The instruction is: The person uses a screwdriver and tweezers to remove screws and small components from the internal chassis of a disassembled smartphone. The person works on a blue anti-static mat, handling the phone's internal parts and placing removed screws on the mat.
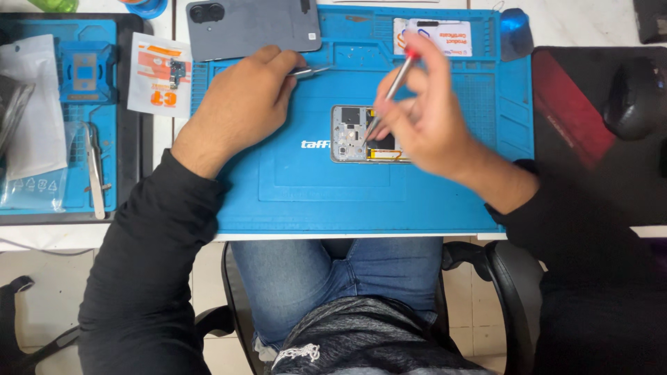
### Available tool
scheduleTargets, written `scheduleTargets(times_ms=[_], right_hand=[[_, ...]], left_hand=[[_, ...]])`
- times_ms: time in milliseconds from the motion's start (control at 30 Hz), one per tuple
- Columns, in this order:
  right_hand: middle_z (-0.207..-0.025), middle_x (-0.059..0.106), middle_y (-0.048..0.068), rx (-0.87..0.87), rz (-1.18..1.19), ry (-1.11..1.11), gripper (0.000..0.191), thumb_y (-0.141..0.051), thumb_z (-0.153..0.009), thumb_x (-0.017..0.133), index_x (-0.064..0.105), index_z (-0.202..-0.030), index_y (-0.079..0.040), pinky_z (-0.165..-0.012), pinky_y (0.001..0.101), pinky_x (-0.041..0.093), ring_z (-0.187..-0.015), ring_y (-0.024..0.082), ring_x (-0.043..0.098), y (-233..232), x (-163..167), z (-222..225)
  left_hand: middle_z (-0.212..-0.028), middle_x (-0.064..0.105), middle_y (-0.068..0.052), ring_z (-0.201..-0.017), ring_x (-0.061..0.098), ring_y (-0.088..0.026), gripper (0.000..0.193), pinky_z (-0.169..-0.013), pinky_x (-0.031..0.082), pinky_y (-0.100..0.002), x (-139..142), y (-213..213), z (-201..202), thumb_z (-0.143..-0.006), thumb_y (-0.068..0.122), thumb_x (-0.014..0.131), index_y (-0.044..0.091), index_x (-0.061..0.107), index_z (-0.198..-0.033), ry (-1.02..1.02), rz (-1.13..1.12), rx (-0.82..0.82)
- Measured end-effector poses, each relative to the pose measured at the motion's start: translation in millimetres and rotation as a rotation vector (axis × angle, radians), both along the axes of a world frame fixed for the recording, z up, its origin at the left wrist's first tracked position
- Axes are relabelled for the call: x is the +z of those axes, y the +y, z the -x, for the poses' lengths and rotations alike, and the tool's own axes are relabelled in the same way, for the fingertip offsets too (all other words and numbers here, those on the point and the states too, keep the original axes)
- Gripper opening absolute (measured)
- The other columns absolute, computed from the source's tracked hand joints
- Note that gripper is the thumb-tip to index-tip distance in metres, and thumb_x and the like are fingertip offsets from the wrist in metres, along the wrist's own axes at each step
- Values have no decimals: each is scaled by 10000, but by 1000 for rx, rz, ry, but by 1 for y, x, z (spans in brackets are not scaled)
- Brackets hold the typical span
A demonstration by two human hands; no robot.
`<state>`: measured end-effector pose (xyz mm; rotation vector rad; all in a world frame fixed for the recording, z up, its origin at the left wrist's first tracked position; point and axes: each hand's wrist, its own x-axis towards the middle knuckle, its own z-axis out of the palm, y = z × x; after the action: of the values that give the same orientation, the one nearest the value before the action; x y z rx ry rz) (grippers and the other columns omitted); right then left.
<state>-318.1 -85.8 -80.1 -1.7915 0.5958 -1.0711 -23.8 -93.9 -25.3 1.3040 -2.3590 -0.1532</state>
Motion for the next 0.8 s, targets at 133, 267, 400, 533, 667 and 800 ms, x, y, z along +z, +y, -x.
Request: scheduleTargets(times_ms=[133,267,400,533,667,800], right_hand=[[-1113,598,176,75,207,83,753,109,-1111,558,58,-1625,-120,-826,321,697,-919,240,719,12,-1,-17],[-1166,602,177,74,196,145,735,107,-1103,538,47,-1606,-104,-830,321,686,-954,221,755,11,1,-18],[-1168,592,173,95,200,155,731,92,-1107,549,50,-1604,-102,-849,312,680,-960,212,748,10,0,-17],[-1152,590,165,107,395,180,746,86,-1066,617,115,-1581,-113,-891,313,655,-988,227,748,8,5,-21],[-1060,618,142,55,612,123,622,-11,-950,794,374,-1396,-119,-846,334,579,-922,252,688,10,22,-25],[-1044,684,127,127,504,132,442,62,-943,796,546,-1278,-80,-822,290,622,-934,225,726,18,40,-26]], left_hand=[[-1060,679,-163,-905,680,-405,166,-733,544,-514,5,3,0,-1020,80,582,36,653,-1163,-6,-16,10],[-1036,677,-163,-884,688,-396,167,-730,556,-504,6,4,5,-1016,88,573,33,650,-1154,8,-11,-9],[-1034,680,-163,-855,693,-393,167,-693,555,-502,7,7,6,-1017,103,573,35,656,-1145,-18,-6,5],[-1034,686,-165,-857,696,-391,170,-696,554,-507,9,8,6,-1021,109,570,35,667,-1139,-24,-47,33],[-1053,699,-178,-876,690,-406,193,-743,549,-513,12,10,2,-999,109,584,36,683,-1147,-13,-92,-16],[-1061,704,-183,-908,682,-418,214,-769,541,-516,16,13,-5,-982,100,591,37,687,-1163,-12,-121,-44]])
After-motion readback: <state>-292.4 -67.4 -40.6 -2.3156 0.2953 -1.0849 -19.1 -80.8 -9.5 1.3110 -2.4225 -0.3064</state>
